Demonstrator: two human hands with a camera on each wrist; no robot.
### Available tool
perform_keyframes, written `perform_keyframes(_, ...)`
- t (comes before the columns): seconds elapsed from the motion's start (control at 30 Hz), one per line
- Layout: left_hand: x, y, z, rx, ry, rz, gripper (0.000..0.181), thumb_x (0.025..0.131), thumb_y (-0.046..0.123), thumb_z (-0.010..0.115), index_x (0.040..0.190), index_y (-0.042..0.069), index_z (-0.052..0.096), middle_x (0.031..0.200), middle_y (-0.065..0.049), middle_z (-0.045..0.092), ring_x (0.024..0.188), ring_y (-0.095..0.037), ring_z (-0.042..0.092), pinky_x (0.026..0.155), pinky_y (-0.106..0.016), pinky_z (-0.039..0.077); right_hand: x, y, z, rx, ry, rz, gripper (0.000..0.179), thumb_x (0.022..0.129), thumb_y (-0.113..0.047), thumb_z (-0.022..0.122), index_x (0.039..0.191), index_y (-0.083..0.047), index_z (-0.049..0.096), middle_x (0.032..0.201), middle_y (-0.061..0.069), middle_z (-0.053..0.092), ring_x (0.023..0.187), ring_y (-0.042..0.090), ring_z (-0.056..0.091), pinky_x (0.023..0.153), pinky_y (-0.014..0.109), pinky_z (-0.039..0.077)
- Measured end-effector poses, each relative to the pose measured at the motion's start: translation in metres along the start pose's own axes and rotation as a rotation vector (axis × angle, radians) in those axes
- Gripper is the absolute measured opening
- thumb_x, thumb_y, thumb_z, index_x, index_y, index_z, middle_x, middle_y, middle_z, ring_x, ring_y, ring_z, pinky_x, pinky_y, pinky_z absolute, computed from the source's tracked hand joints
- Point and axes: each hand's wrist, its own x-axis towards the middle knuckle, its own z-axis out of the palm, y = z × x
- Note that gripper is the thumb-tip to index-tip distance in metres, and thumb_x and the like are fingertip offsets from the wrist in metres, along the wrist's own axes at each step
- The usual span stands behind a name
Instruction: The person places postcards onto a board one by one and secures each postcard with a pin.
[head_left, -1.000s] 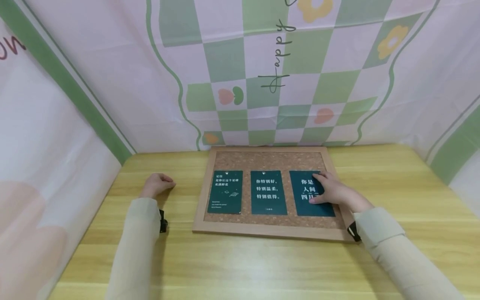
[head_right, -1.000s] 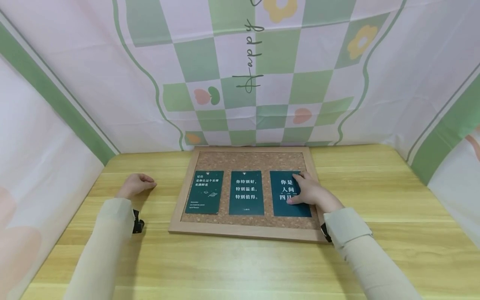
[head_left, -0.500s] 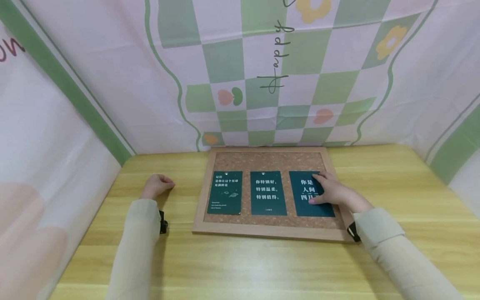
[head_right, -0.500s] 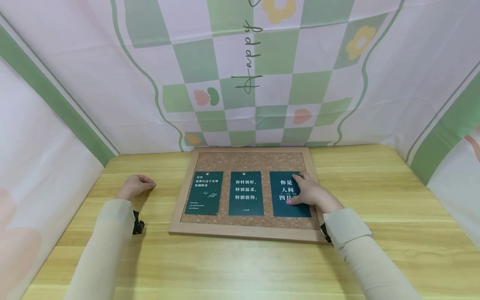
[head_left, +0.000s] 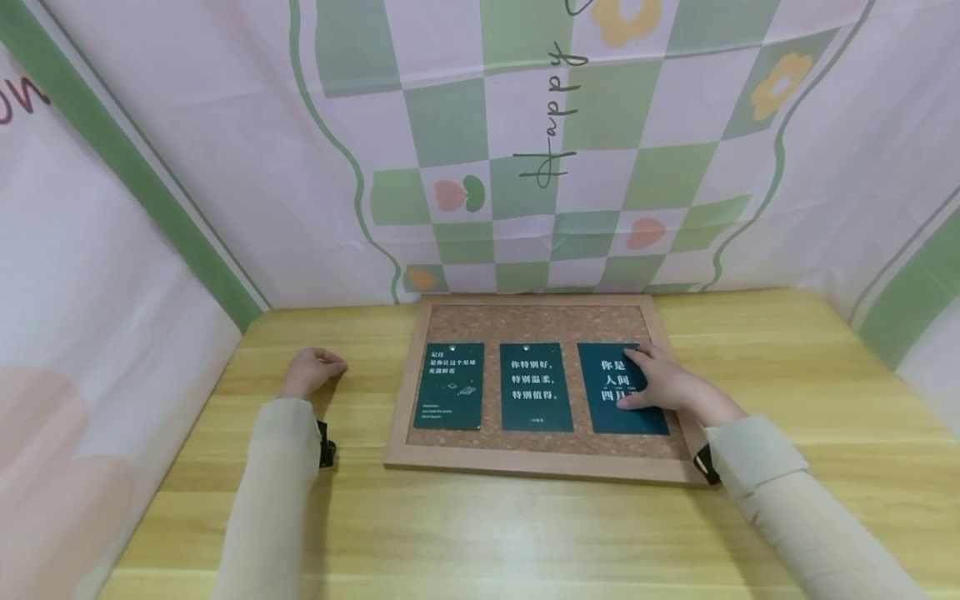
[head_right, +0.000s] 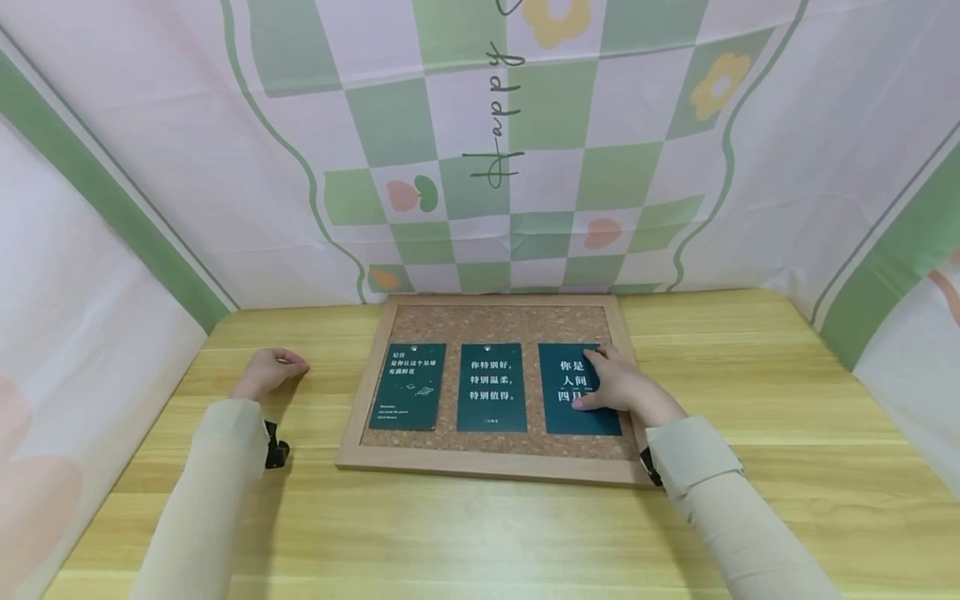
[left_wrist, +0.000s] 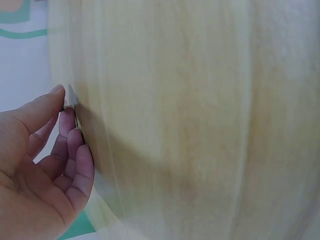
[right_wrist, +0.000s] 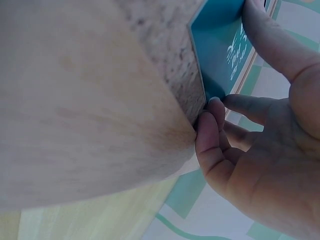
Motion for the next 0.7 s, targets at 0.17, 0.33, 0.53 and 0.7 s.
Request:
perform_keyframes(0.17, -0.017, 0.017, 0.001, -0.012, 0.034, -0.027, 0.033, 0.094, 0.019, 0.058, 0.112, -0.01, 0.06, 0.124, -0.029, 0.057, 0.114, -0.039, 0.053, 0.1, -0.049, 0.042, 0.0, 0.001, 0.001, -0.003, 0.004, -0.006, 0.1, 0.079, -0.034, 0.077, 0.144, 0.015, 0.019, 0.146, 0.044, 0.007, 0.131, 0.062, 0.013, 0.106, 0.069, 0.025)
perform_keyframes(0.33, -0.017, 0.02, 0.003, -0.01, 0.036, -0.042, 0.035, 0.097, 0.02, 0.053, 0.117, -0.008, 0.057, 0.128, -0.028, 0.055, 0.116, -0.038, 0.052, 0.101, -0.049, 0.042, 0.001, 0.002, 0.001, -0.008, 0.005, -0.006, 0.1, 0.079, -0.035, 0.077, 0.144, 0.015, 0.019, 0.146, 0.044, 0.007, 0.132, 0.062, 0.013, 0.106, 0.069, 0.025)
perform_keyframes(0.53, -0.015, 0.023, 0.005, -0.019, 0.047, -0.038, 0.035, 0.098, 0.02, 0.052, 0.122, -0.005, 0.057, 0.129, -0.026, 0.055, 0.117, -0.037, 0.053, 0.1, -0.048, 0.043, 0.001, 0.002, 0.002, -0.003, 0.002, 0.003, 0.1, 0.079, -0.034, 0.077, 0.145, 0.014, 0.019, 0.147, 0.043, 0.007, 0.132, 0.061, 0.012, 0.106, 0.069, 0.025)
perform_keyframes(0.7, -0.014, 0.028, 0.007, -0.034, 0.053, -0.026, 0.035, 0.099, 0.017, 0.05, 0.124, -0.005, 0.057, 0.13, -0.026, 0.055, 0.119, -0.037, 0.053, 0.101, -0.047, 0.045, 0.001, 0.002, 0.001, 0.002, -0.001, 0.006, 0.1, 0.079, -0.034, 0.077, 0.145, 0.014, 0.019, 0.147, 0.043, 0.006, 0.132, 0.061, 0.012, 0.106, 0.069, 0.024)
